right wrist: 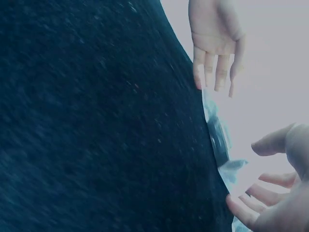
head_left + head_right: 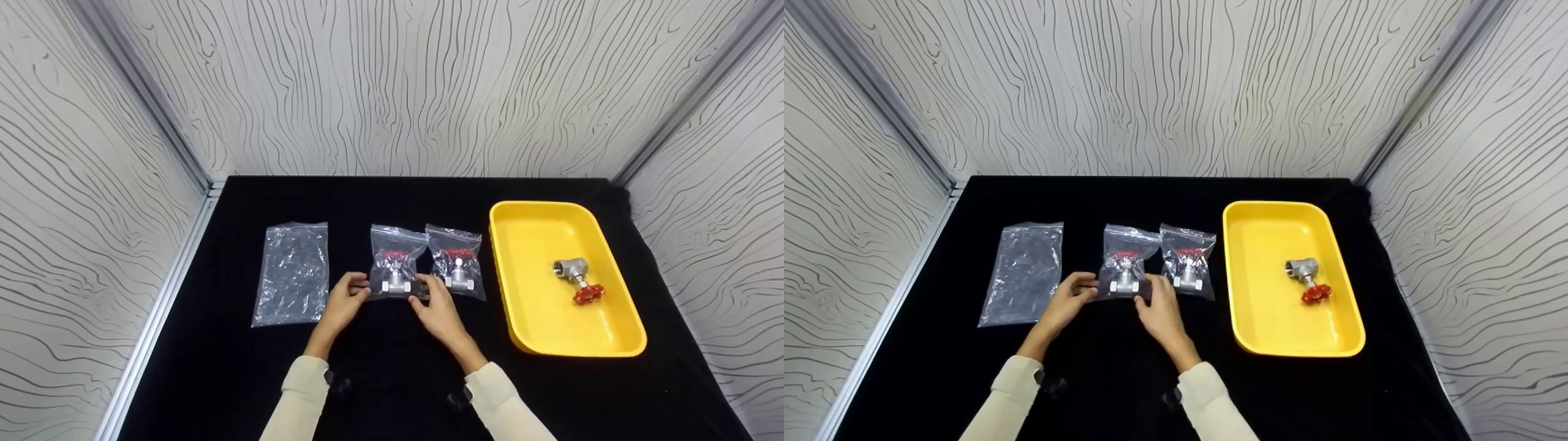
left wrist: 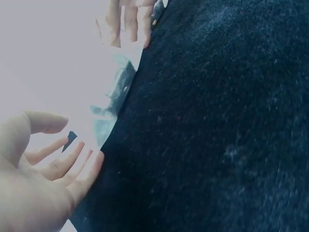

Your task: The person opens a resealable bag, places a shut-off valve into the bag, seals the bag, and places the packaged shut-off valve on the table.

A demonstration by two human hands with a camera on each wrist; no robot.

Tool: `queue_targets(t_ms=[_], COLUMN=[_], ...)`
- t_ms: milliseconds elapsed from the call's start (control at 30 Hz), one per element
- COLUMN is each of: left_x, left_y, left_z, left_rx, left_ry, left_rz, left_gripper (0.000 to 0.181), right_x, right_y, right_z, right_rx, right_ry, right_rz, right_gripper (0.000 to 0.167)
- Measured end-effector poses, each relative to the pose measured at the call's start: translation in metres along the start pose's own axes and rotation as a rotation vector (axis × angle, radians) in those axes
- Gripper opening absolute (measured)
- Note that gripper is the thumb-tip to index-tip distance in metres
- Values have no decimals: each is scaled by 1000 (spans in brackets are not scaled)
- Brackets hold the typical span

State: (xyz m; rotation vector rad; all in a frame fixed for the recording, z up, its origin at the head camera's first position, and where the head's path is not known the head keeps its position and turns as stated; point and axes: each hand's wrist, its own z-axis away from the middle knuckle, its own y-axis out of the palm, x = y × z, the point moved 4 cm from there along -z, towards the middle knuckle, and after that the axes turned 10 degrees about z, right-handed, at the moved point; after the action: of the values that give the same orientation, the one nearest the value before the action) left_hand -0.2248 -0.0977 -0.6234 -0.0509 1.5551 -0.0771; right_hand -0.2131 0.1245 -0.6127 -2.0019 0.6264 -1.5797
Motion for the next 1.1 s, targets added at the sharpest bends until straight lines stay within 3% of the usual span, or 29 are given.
queue_targets(t_ms=[200,400,667,867,1100], left_x=[-8,-11,-15,-14,-12], left_y=[-11,-26,-55,-82,-112], left_z=[8,19,29,35,46], left_rx=[-12,-62,-126,-195,-297], left_ry=[36,71,103,77,122], left_rz=[-33,-69,-107,-156,-297], left_gripper=[27,22,22,22,24], right_x=[13,29,41,52,62], right_y=[-3,-1,22,49,73], right_z=[10,16,22,25,22], right_rx=[-153,-189,-31,107,222], right_ry=[16,2,-10,-56,-74], right_rz=[12,-116,-235,-295,-302], right_gripper=[39,27,26,26,25])
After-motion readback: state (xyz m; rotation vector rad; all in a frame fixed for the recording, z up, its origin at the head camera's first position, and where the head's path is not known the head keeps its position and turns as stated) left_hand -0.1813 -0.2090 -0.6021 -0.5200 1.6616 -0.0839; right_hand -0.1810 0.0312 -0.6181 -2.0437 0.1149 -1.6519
